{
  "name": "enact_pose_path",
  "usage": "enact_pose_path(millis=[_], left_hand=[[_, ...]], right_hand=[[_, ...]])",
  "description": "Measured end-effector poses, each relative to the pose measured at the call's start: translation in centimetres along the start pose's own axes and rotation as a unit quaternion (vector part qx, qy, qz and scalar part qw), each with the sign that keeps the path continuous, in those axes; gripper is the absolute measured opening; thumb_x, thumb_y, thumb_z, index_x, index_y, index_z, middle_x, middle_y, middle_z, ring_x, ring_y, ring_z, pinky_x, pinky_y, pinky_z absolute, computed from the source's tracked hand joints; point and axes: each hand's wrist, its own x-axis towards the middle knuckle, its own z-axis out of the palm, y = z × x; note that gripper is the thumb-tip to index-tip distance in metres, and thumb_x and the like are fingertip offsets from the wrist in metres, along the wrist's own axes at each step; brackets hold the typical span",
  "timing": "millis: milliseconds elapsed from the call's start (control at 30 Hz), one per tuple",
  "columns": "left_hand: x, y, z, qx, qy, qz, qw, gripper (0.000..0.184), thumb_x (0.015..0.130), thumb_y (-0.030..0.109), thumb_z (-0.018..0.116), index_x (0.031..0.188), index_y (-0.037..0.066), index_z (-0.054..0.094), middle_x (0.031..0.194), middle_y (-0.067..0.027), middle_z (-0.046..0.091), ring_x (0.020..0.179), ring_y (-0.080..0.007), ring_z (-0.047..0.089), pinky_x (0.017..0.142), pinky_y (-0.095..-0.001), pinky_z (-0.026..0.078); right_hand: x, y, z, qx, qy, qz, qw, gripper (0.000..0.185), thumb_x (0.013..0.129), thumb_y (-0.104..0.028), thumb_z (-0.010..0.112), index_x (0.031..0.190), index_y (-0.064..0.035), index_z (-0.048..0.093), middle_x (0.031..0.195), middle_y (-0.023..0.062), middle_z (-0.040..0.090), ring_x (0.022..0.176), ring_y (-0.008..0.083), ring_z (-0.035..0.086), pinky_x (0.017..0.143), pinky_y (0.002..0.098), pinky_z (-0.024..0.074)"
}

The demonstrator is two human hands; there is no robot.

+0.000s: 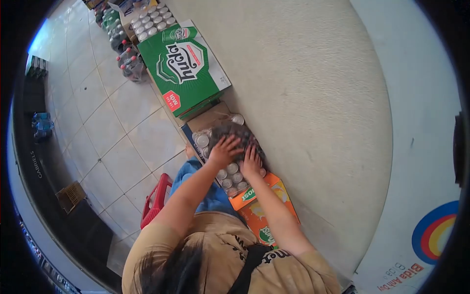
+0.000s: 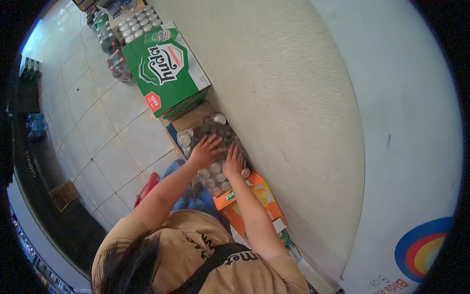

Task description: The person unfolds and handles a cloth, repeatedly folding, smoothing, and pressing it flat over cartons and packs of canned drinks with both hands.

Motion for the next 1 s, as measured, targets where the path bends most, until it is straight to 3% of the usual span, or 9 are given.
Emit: enact_pose_path(millis=[100,367,467,533,667,767,800,867,1000], left_hand=[[2.3,-3.2,-1.8,0.005,-0.041,-0.022,0.999,0.060,0.081,0.037,0.059,0.138,0.040,0.040,0.154,0.0032,0.025,0.143,-0.0224,0.018,0.115,-0.0498,0.011],[1.3,-1.1,-5.0,-0.065,-0.039,-0.115,0.990,0.060,0.082,0.030,0.060,0.139,0.036,0.042,0.155,-0.0009,0.022,0.144,-0.0255,0.015,0.114,-0.0546,0.008],[-2.5,2.3,-3.1,-0.021,-0.082,-0.044,0.995,0.055,0.084,0.037,0.055,0.138,0.035,0.043,0.154,-0.0032,0.025,0.143,-0.0280,0.016,0.113,-0.0566,0.009],[-5.5,5.1,-1.5,-0.001,-0.131,0.052,0.990,0.051,0.086,0.043,0.051,0.136,0.035,0.047,0.153,-0.0015,0.026,0.143,-0.0267,0.017,0.114,-0.0556,0.011],[-10.4,9.4,2.3,0.005,-0.196,0.198,0.960,0.044,0.089,0.039,0.045,0.132,0.035,0.051,0.153,0.0033,0.026,0.143,-0.0202,0.018,0.116,-0.0488,0.011],[-8.6,6.4,3.4,0.056,-0.164,0.250,0.953,0.044,0.088,0.038,0.047,0.132,0.036,0.050,0.154,0.0048,0.025,0.143,-0.0180,0.017,0.116,-0.0479,0.009],[-7.7,4.9,2.0,0.062,-0.139,0.218,0.964,0.046,0.086,0.039,0.049,0.132,0.036,0.050,0.154,0.0047,0.025,0.143,-0.0181,0.018,0.116,-0.0480,0.008],[-5.9,1.9,-1.2,0.008,-0.141,0.129,0.982,0.053,0.082,0.039,0.056,0.134,0.035,0.048,0.153,0.0040,0.026,0.143,-0.0184,0.018,0.116,-0.0488,0.010],[-4.1,-3.3,-5.5,-0.051,-0.046,-0.031,0.997,0.053,0.077,0.030,0.063,0.129,0.034,0.053,0.149,0.0027,0.035,0.139,-0.0206,0.029,0.113,-0.0512,0.019]], right_hand=[[3.6,-2.0,1.6,0.029,0.111,-0.041,0.993,0.080,0.085,-0.024,0.060,0.148,-0.0039,0.014,0.153,0.0229,0.013,0.131,0.0462,0.032,0.109,0.0507,0.0271],[1.7,-2.7,-1.3,0.012,0.060,-0.085,0.994,0.073,0.086,-0.013,0.055,0.147,-0.0033,0.017,0.153,0.0209,0.013,0.130,0.0492,0.031,0.108,0.0507,0.0305],[-2.7,0.2,2.2,-0.046,0.045,-0.079,0.995,0.064,0.089,-0.013,0.045,0.146,0.0003,0.017,0.152,0.0260,0.009,0.136,0.0454,0.024,0.111,0.0486,0.0254],[-6.8,0.7,3.6,-0.086,-0.060,-0.009,0.994,0.073,0.084,-0.014,0.053,0.143,0.0071,0.016,0.149,0.0332,0.009,0.137,0.0474,0.019,0.112,0.0497,0.0222],[-11.2,0.8,6.0,-0.139,-0.301,0.033,0.943,0.068,0.086,-0.026,0.053,0.138,0.0102,0.026,0.149,0.0328,0.009,0.139,0.0466,0.016,0.114,0.0506,0.0129],[-10.4,-1.9,3.8,-0.037,-0.246,0.090,0.964,0.070,0.083,-0.027,0.059,0.133,0.0125,0.031,0.145,0.0389,0.011,0.138,0.0488,0.014,0.114,0.0496,0.0126],[-9.1,-3.3,2.1,0.067,-0.241,0.137,0.958,0.068,0.084,-0.026,0.060,0.133,0.0126,0.032,0.146,0.0344,0.016,0.139,0.0464,0.014,0.115,0.0450,0.0140],[-6.6,-3.9,4.3,-0.009,-0.044,0.031,0.999,0.067,0.083,-0.017,0.057,0.135,0.0124,0.028,0.146,0.0350,0.015,0.138,0.0466,0.018,0.114,0.0440,0.0196],[-0.5,-6.7,1.0,0.016,0.080,-0.104,0.991,0.082,0.077,-0.021,0.067,0.140,0.0055,0.022,0.147,0.0313,0.017,0.134,0.0487,0.024,0.112,0.0470,0.0255]])
